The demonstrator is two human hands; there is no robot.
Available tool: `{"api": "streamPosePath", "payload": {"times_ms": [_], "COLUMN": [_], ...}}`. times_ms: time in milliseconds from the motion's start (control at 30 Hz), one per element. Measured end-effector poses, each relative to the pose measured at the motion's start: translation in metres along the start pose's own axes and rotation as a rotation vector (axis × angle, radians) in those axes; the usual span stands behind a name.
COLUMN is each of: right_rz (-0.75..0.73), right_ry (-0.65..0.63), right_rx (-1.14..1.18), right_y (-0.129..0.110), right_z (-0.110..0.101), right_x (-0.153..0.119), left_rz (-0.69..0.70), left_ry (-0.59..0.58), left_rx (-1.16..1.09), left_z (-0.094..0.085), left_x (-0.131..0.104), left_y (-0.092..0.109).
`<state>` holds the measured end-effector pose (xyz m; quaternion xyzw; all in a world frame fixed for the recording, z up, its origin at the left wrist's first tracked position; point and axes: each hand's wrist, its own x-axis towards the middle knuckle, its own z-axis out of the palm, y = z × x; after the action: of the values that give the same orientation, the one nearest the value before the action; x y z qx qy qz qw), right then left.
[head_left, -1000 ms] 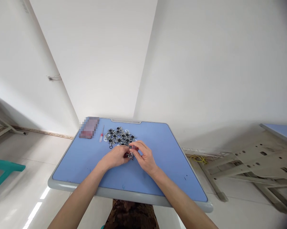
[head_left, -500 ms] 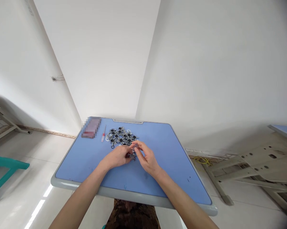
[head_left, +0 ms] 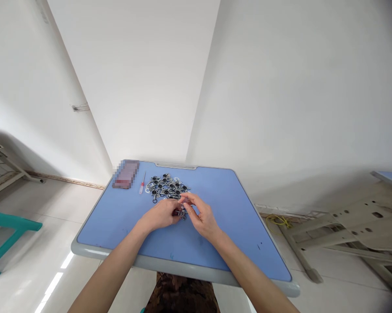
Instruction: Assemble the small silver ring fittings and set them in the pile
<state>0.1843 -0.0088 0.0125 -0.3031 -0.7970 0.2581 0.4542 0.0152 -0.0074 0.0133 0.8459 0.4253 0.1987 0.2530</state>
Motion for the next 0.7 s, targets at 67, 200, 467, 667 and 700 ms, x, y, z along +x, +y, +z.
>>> {"api": "streamPosePath", "payload": {"times_ms": [67, 200, 467, 667, 700], "right_rz": [-0.026, -0.038, 0.01, -0.017, -0.009], "right_ry": [-0.005, 0.039, -0.012, 0.018, 0.018], "right_rx": [-0.045, -0.064, -0.015, -0.037, -0.029], "right_y": [0.0005, 0.0008, 0.0011, 0.0008, 0.0004], "right_z": [0.0003, 0.0013, 0.0013, 0.0007, 0.0], "right_x": [-0.0001, 0.002, 0.0019, 0.0028, 0.0034], "left_rz": [0.001, -0.01, 0.015, 0.01, 0.012], "left_ry": [0.01, 0.04, 0.016, 0.057, 0.053], "left_rx": [0.002, 0.025, 0.018, 0.038, 0.037], "left_z": [0.0004, 0.002, 0.0012, 0.0036, 0.0038], "left_x": [0.0003, 0.0011, 0.0011, 0.0015, 0.0015], "left_y": [0.0, -0.0013, -0.0028, -0.0032, -0.0034]}}
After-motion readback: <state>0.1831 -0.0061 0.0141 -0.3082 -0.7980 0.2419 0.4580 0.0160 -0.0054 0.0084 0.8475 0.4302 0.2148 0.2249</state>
